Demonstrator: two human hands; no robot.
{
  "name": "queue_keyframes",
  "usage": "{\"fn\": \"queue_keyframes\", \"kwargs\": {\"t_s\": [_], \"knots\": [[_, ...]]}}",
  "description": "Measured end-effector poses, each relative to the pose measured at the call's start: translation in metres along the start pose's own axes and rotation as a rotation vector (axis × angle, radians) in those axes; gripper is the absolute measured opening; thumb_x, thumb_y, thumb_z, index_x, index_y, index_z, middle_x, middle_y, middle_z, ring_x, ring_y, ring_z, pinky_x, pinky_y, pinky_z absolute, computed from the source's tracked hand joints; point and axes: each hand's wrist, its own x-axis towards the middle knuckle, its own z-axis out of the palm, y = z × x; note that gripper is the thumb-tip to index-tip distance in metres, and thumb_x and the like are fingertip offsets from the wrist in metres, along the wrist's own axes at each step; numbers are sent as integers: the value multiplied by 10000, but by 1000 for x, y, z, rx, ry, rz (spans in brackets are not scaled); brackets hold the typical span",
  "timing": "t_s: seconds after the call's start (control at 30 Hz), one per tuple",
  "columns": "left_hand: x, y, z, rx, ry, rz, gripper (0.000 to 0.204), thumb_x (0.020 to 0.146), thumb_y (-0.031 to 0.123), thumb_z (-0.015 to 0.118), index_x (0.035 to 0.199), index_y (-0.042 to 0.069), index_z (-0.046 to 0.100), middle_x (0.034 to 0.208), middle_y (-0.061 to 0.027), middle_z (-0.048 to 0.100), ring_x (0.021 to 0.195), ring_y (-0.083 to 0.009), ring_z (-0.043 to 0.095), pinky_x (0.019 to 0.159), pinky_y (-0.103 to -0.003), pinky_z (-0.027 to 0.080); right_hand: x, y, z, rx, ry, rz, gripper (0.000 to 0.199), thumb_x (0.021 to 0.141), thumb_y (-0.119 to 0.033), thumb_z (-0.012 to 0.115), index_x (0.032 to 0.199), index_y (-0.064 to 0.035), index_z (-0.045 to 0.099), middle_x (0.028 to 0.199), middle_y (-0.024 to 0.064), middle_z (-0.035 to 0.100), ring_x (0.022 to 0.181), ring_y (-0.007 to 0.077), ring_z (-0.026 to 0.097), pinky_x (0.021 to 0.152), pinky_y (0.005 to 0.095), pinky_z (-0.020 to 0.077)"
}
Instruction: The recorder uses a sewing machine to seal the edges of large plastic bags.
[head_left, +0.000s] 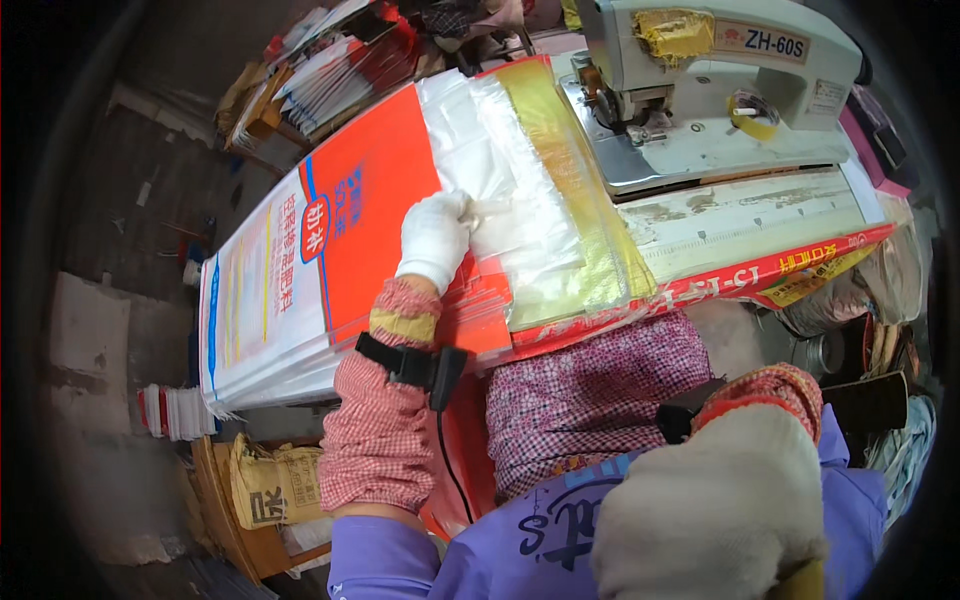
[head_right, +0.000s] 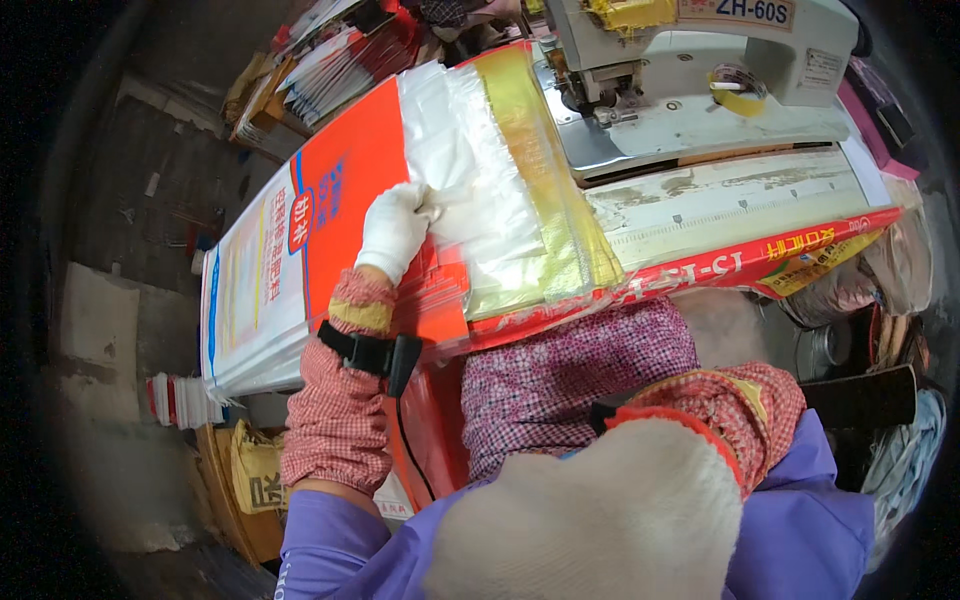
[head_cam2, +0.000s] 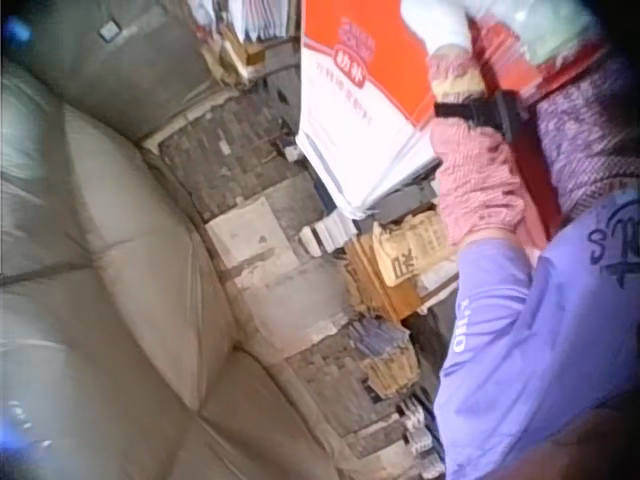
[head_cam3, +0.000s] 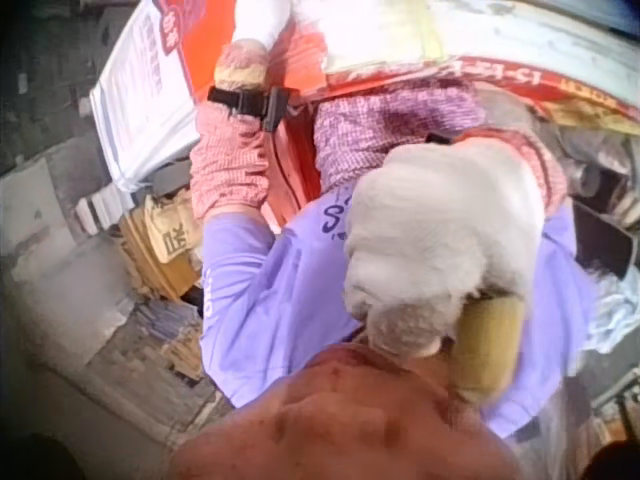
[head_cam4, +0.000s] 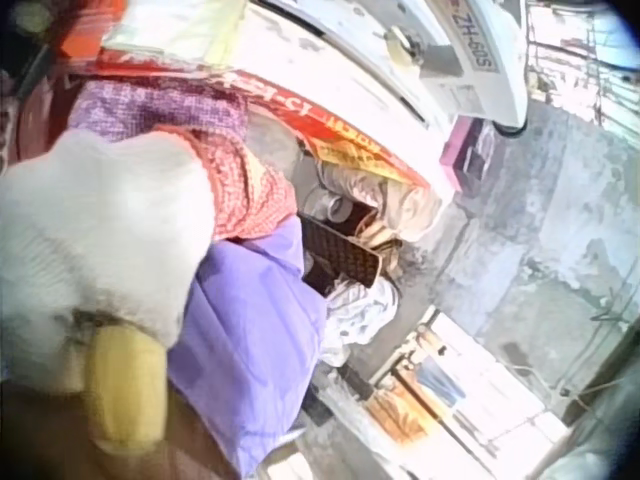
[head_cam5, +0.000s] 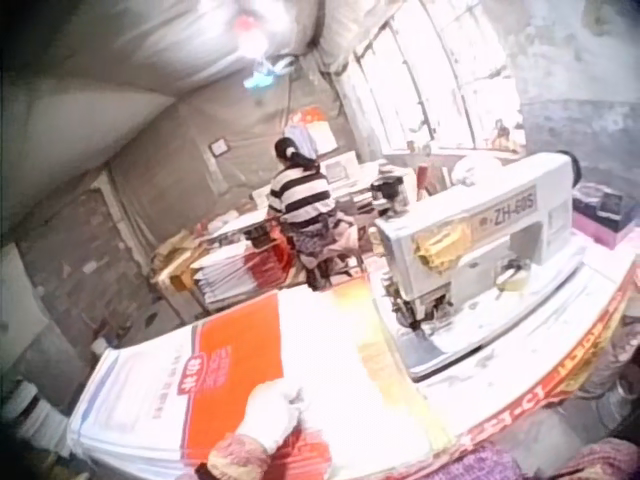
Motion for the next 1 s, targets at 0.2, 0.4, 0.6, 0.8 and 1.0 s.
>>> {"fn": "queue_keyframes", "kwargs": {"t_s": [0.2, 0.4, 0.6, 0.8, 1.0], "knots": [[-49, -4, -23, -53, 112, 226, 75, 696, 110, 619, 746, 69, 581, 721, -92, 580, 722, -282, 563, 645, -387, 436, -43, 39, -45, -791, 860, 456, 191, 816, -233, 545, 701, -80, 544, 571, 2, 504, 480, 118, 488, 441, 268, 380], [-77, 15, -41, 187, 204, 377, 63, 680, 114, 633, 693, 97, 574, 675, -50, 546, 660, -247, 541, 594, -354, 411, -93, 118, -128, -29, 1599, 913, 433, 827, -421, 560, 897, 5, 602, 734, 55, 598, 558, 109, 527, 483, 241, 428], [-100, 19, -56, -125, -187, 588, 169, 702, 215, 657, 649, 71, 585, 672, -44, 564, 623, -229, 548, 562, -343, 422, -86, 140, -146, -465, 1480, 1090, 255, 771, -271, 622, 776, -16, 630, 632, 73, 600, 530, 133, 561, 465, 274, 438], [-91, -14, -57, -1315, -4, -466, 308, 859, 263, 564, 975, -20, 534, 884, -61, 591, 730, -126, 565, 673, -255, 471, -52, 146, -130, -675, 1205, 992, 202, 724, -233, 651, 800, -50, 610, 696, 82, 614, 603, 199, 584, 586, 322, 465], [-85, -46, -33, -1645, -62, -319, 204, 859, 188, 565, 907, -8, 536, 793, -50, 566, 679, -106, 529, 611, -239, 433, -28, 145, -117, -708, 1049, 1145, 220, 703, -296, 651, 812, -107, 619, 762, 119, 630, 728, 273, 615, 658, 363, 476]]}}
